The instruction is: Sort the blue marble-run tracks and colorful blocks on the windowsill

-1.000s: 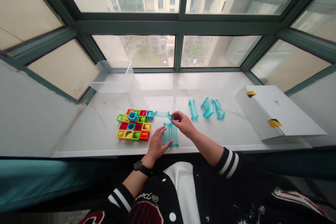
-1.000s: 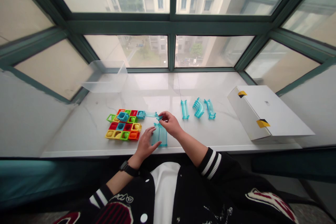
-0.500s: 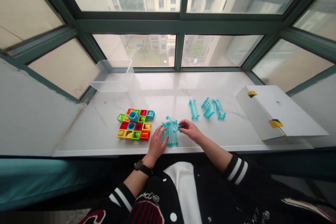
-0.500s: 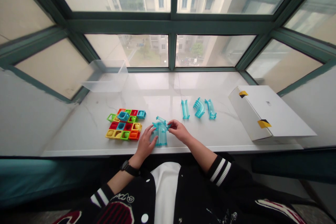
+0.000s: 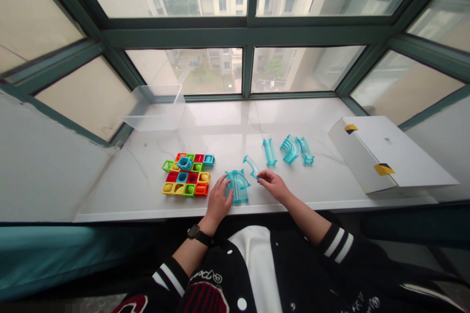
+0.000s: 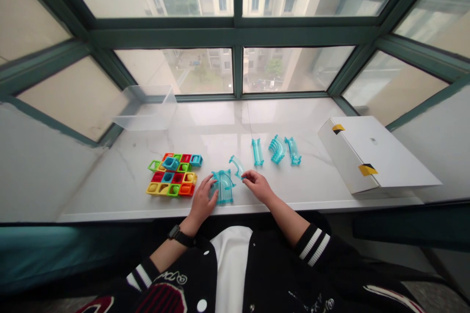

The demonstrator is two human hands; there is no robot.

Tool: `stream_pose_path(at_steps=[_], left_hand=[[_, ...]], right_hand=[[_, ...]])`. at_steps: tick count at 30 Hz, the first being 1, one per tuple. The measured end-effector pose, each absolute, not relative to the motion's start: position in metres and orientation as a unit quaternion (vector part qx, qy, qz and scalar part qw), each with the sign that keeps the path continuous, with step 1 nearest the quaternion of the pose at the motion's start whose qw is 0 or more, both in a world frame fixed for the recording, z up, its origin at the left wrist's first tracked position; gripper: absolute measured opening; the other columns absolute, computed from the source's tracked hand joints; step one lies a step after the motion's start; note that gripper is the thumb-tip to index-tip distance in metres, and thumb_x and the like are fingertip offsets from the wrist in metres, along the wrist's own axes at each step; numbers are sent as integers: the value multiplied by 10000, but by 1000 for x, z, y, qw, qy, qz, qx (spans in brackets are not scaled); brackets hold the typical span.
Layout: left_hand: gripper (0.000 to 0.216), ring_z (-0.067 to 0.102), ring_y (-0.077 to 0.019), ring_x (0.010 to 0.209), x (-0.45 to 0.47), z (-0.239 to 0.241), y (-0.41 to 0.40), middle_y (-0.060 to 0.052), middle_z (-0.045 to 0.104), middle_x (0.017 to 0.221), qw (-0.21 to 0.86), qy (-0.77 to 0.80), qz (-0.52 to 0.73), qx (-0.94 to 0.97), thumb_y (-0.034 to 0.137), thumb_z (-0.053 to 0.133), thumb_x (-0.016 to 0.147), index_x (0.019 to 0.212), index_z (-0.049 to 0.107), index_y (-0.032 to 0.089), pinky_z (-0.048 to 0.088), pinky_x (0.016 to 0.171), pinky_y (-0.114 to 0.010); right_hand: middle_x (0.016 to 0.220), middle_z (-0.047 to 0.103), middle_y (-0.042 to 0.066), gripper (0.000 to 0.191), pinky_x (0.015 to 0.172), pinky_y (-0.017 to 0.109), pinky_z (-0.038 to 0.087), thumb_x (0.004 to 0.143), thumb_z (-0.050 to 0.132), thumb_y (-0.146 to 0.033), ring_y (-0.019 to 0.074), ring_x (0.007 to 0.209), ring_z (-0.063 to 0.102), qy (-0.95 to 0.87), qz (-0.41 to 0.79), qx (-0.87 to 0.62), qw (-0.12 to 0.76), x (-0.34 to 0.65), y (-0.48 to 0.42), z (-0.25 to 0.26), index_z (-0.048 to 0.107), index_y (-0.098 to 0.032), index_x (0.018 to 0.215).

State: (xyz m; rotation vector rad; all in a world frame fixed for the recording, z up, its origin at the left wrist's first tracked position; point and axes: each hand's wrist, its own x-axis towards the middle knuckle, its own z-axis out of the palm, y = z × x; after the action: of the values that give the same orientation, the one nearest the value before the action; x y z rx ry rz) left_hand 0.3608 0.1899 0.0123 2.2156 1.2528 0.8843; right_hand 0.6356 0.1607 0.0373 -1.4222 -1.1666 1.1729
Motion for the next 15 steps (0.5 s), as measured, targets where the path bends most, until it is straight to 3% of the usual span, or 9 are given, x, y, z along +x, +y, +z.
stream_pose_path(at_steps=[15], left_hand=[[455, 528, -313, 1462, 359, 14, 189, -122, 446, 1646, 225, 455, 326, 798, 270, 553, 1012, 1467, 529, 274, 525, 1158, -524]], right_hand=[[977, 747, 59, 200, 854, 420, 578, 902, 736, -442, 246, 887, 694, -546, 359, -579, 488, 669, 140, 65, 782, -263, 979]])
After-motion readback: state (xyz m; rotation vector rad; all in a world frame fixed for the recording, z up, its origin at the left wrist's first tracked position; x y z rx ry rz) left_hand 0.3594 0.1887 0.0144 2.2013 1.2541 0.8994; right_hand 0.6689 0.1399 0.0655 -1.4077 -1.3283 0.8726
